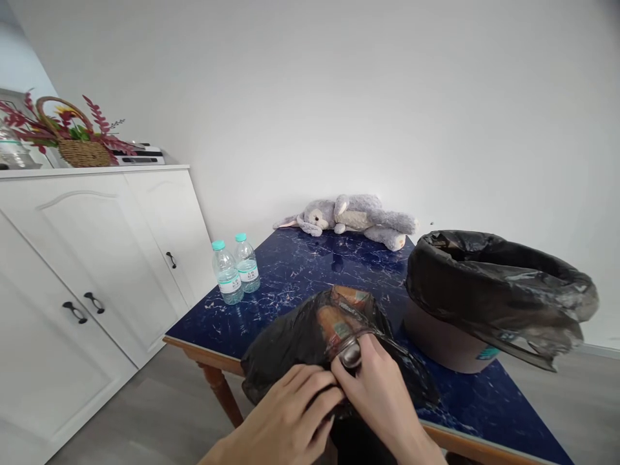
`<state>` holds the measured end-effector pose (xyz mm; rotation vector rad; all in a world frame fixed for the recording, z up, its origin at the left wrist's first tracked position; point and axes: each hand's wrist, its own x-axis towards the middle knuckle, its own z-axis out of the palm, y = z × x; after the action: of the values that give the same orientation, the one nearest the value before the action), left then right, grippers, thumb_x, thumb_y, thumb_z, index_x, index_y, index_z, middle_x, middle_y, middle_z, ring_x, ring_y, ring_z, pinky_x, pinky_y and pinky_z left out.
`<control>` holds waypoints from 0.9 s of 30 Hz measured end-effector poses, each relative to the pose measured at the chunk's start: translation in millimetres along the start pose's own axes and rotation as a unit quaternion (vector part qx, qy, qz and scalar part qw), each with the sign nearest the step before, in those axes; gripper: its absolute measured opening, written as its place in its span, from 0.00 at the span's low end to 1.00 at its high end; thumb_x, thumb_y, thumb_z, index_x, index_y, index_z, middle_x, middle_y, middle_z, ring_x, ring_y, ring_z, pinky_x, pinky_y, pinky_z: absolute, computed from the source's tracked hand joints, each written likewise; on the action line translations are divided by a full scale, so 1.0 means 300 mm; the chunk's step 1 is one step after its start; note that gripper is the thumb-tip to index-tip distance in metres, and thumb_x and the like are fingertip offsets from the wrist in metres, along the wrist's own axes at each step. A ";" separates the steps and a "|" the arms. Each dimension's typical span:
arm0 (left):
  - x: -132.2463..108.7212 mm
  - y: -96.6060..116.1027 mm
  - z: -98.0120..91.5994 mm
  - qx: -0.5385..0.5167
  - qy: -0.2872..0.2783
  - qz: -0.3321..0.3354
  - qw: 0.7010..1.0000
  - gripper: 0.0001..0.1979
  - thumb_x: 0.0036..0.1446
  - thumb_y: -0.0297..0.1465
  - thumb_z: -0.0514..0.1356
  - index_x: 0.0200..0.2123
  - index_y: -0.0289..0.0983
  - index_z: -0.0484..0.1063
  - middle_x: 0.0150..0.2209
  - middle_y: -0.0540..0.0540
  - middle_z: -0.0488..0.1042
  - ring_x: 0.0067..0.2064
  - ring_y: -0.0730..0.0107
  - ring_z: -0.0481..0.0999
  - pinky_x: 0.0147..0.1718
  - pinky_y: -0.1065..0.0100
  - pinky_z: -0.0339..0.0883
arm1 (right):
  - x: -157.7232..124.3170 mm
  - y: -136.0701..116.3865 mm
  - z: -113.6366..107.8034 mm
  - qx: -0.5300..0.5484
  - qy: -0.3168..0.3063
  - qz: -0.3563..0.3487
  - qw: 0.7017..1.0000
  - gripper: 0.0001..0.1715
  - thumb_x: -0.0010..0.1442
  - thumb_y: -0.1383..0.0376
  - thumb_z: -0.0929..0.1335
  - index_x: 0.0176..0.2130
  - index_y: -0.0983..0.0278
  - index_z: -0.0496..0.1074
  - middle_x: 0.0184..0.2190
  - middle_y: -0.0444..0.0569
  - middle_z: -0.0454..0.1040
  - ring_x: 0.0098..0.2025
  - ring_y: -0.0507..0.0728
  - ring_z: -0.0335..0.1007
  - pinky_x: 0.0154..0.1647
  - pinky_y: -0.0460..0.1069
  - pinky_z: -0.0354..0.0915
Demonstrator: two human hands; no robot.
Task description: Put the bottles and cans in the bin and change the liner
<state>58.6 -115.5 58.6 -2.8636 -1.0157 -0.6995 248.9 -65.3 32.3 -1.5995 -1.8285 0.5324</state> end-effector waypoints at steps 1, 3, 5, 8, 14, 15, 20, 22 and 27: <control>-0.003 -0.010 0.010 0.009 0.020 -0.021 1.000 0.23 0.64 0.21 0.59 0.60 0.43 0.69 0.53 0.41 0.78 0.55 0.54 0.79 0.56 0.54 0.78 | -0.026 0.013 -0.025 0.031 -0.001 0.005 1.000 0.19 0.66 0.54 0.67 0.52 0.62 0.73 0.47 0.59 0.80 0.44 0.67 0.81 0.42 0.55 0.73; -0.011 -0.032 0.026 0.032 0.054 -0.060 0.996 0.23 0.65 0.24 0.61 0.62 0.41 0.68 0.58 0.38 0.75 0.61 0.50 0.76 0.59 0.51 0.76 | -0.070 0.036 -0.070 0.079 -0.009 0.017 0.997 0.30 0.65 0.49 0.68 0.60 0.60 0.69 0.53 0.58 0.79 0.50 0.68 0.80 0.46 0.56 0.74; -0.017 -0.046 0.033 0.045 0.063 -0.081 0.994 0.30 0.65 0.28 0.65 0.68 0.41 0.62 0.66 0.35 0.69 0.68 0.45 0.69 0.64 0.46 0.72 | -0.101 0.042 -0.108 0.108 -0.039 0.025 0.993 0.35 0.64 0.46 0.70 0.64 0.57 0.67 0.57 0.56 0.78 0.55 0.69 0.78 0.50 0.57 0.74; -0.017 -0.047 0.029 0.009 0.040 -0.081 0.996 0.39 0.64 0.31 0.68 0.73 0.45 0.54 0.69 0.37 0.67 0.71 0.46 0.65 0.67 0.44 0.67 | -0.124 0.015 -0.149 0.170 -0.152 -0.007 0.974 0.34 0.65 0.44 0.70 0.62 0.56 0.70 0.55 0.54 0.79 0.52 0.67 0.79 0.51 0.55 0.74; -0.077 -0.088 -0.029 -0.057 0.086 -0.184 0.977 0.38 0.60 0.39 0.71 0.68 0.48 0.56 0.59 0.39 0.76 0.56 0.50 0.81 0.51 0.54 0.80 | -0.128 0.001 -0.148 0.323 -0.253 -0.021 0.911 0.42 0.67 0.40 0.68 0.71 0.54 0.61 0.62 0.56 0.74 0.51 0.63 0.79 0.54 0.55 0.75; -0.098 -0.111 -0.052 -0.041 0.099 -0.212 0.971 0.37 0.61 0.42 0.70 0.67 0.47 0.56 0.58 0.38 0.76 0.53 0.50 0.82 0.47 0.55 0.81 | -0.125 0.017 -0.138 0.317 -0.254 -0.011 0.914 0.42 0.68 0.40 0.66 0.72 0.53 0.60 0.64 0.56 0.72 0.52 0.63 0.78 0.56 0.56 0.74; -0.190 -0.250 -0.211 0.188 0.100 -0.237 0.948 0.29 0.66 0.44 0.63 0.65 0.42 0.61 0.57 0.36 0.77 0.51 0.46 0.81 0.45 0.53 0.78 | -0.105 0.101 -0.078 0.208 -0.257 0.041 0.943 0.38 0.70 0.40 0.63 0.72 0.50 0.60 0.57 0.54 0.76 0.49 0.62 0.77 0.51 0.55 0.75; -0.203 -0.292 -0.264 0.314 0.059 -0.199 0.926 0.25 0.65 0.34 0.61 0.64 0.40 0.66 0.58 0.34 0.76 0.59 0.39 0.76 0.56 0.44 0.70 | -0.098 0.113 -0.057 0.188 -0.247 0.044 0.949 0.35 0.71 0.41 0.62 0.70 0.50 0.63 0.59 0.54 0.75 0.50 0.62 0.77 0.47 0.54 0.76; -0.181 -0.401 -0.308 0.462 -0.091 -0.150 0.869 0.36 0.42 0.13 0.59 0.58 0.36 0.75 0.60 0.34 0.76 0.67 0.34 0.66 0.69 0.38 0.51 | -0.075 0.078 0.003 0.162 -0.152 -0.009 0.975 0.25 0.71 0.47 0.63 0.61 0.51 0.73 0.62 0.50 0.74 0.58 0.65 0.75 0.55 0.56 0.75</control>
<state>-88.7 -68.6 104.0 -1.9598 -1.3478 0.0965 266.3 -83.0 11.5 -1.3350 -1.8514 1.0561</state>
